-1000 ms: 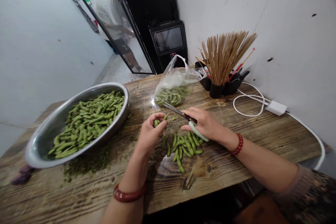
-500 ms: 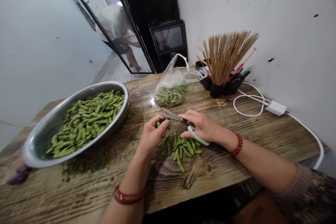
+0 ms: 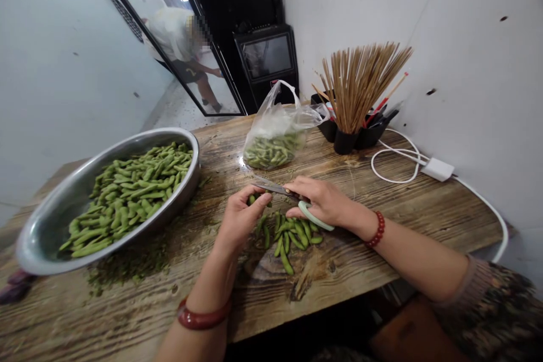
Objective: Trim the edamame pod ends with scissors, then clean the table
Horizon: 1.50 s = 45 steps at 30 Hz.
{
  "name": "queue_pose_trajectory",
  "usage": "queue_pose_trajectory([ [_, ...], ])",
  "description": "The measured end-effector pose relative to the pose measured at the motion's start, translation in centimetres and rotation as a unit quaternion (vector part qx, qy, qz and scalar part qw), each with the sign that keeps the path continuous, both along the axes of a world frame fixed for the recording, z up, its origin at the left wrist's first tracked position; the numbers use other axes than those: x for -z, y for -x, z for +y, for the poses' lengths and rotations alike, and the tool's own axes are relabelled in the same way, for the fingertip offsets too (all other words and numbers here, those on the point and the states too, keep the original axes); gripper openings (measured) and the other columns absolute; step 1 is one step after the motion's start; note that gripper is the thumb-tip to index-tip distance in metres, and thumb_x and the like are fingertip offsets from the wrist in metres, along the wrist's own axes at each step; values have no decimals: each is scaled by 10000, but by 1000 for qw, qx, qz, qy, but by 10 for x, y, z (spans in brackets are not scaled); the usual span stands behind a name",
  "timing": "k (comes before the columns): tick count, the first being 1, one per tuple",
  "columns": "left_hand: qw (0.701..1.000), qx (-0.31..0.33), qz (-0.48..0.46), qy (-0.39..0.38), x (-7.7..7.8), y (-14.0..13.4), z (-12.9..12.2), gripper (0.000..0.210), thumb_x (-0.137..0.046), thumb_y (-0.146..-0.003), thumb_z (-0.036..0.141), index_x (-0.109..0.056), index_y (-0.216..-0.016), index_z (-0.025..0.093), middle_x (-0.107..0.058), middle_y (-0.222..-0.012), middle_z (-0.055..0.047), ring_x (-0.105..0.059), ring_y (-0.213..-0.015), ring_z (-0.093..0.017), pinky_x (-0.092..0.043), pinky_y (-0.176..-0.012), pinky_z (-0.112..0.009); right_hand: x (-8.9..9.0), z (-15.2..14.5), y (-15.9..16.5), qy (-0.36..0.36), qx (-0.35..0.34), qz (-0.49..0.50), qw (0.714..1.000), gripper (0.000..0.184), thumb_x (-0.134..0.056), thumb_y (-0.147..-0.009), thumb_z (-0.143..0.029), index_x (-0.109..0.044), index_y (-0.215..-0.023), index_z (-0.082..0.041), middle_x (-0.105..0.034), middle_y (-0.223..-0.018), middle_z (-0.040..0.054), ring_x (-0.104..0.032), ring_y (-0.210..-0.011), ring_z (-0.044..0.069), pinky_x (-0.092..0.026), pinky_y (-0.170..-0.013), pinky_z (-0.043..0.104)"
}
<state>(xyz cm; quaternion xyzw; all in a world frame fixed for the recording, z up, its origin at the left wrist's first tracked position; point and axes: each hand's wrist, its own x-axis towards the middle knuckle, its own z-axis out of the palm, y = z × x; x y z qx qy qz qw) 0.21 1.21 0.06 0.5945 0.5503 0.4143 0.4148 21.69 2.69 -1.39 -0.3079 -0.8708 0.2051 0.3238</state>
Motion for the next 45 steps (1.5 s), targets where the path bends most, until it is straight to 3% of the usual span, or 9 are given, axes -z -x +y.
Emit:
queue_pose_trajectory([
  [5,997,4,34,-71,1,3,4,126,-674,-757,303,-665,-747,178,-628,-729,-9,-535,-689,-141,-410,-659,-241,-1,0,0,-6,2,-8,1000,438,-664,-829,-403,-567,-1167,-143,-581,-901,69,-546,-767,175,-443,-677,276],
  [9,992,18,55,-108,1,5,5,100,-676,-762,279,-670,-739,182,-637,-776,-22,-560,-798,-166,-412,-780,-265,-4,0,0,-1,0,-19,1000,411,-647,-844,-397,-579,-1149,-131,-596,-891,70,-559,-778,179,-441,-676,273],
  [13,998,-9,6,-62,2,5,4,122,-699,-743,292,-674,-770,175,-593,-709,-1,-495,-631,-115,-387,-601,-223,-1,2,-1,0,4,-8,1000,413,-647,-842,-404,-577,-1158,-147,-602,-912,74,-571,-812,188,-452,-706,282],
  [17,987,-26,-154,44,-3,3,0,193,-698,-748,308,-653,-877,171,-445,-542,64,-321,-452,-52,-230,-438,-174,3,5,-2,-1,38,19,999,478,-663,-822,-427,-553,-1196,-150,-593,-956,85,-570,-835,198,-467,-735,307],
  [23,951,-28,-297,77,-10,5,1,211,-724,-719,252,-618,-874,157,-587,-704,12,-351,-440,-19,-204,-400,-141,-1,2,0,3,29,16,999,556,-700,-790,-423,-524,-1249,-162,-576,-970,78,-553,-799,183,-471,-694,293],
  [32,947,-26,-311,80,-10,5,0,205,-728,-723,241,-604,-863,156,-607,-694,9,-370,-437,-22,-230,-392,-130,-3,-1,1,-4,10,12,1000,572,-700,-794,-411,-512,-1275,-165,-583,-999,88,-572,-848,194,-477,-739,304],
  [45,946,-13,-313,83,-9,4,0,197,-728,-726,252,-608,-853,162,-611,-713,5,-367,-447,-14,-229,-405,-135,-2,-1,1,-6,14,21,1000,544,-703,-794,-397,-528,-1252,-163,-585,-984,73,-557,-764,160,-469,-691,273],
])
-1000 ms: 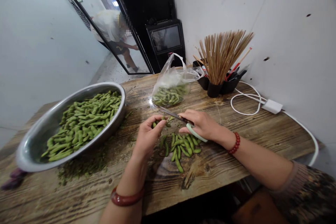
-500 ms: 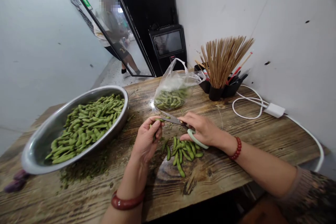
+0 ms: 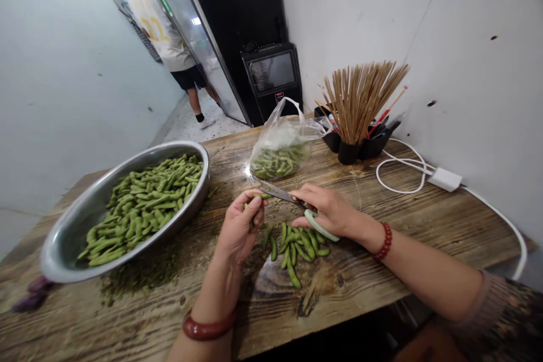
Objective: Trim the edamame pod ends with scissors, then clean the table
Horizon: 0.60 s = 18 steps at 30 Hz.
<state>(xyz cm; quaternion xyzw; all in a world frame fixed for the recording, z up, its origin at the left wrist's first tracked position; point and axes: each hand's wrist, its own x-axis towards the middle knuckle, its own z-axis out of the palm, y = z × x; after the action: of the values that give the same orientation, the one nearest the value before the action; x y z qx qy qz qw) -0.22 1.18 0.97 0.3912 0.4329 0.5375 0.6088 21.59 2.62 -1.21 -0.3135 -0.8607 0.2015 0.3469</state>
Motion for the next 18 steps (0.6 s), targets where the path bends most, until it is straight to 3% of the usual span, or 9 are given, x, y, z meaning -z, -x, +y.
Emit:
queue_pose_trajectory([
  [11,1000,11,-9,0,1,-4,0,175,-691,-761,265,-586,-851,159,-572,-712,16,-360,-456,-27,-215,-387,-141,3,-3,2,-31,10,-34,999,427,-632,-857,-381,-541,-1205,-150,-612,-962,87,-585,-828,189,-474,-705,282],
  [18,997,-5,-70,7,-2,4,2,189,-675,-707,252,-549,-817,166,-576,-797,5,-362,-465,-24,-197,-375,-141,9,3,0,-25,33,-17,999,386,-611,-872,-364,-552,-1188,-150,-617,-961,104,-599,-850,215,-485,-734,317],
])
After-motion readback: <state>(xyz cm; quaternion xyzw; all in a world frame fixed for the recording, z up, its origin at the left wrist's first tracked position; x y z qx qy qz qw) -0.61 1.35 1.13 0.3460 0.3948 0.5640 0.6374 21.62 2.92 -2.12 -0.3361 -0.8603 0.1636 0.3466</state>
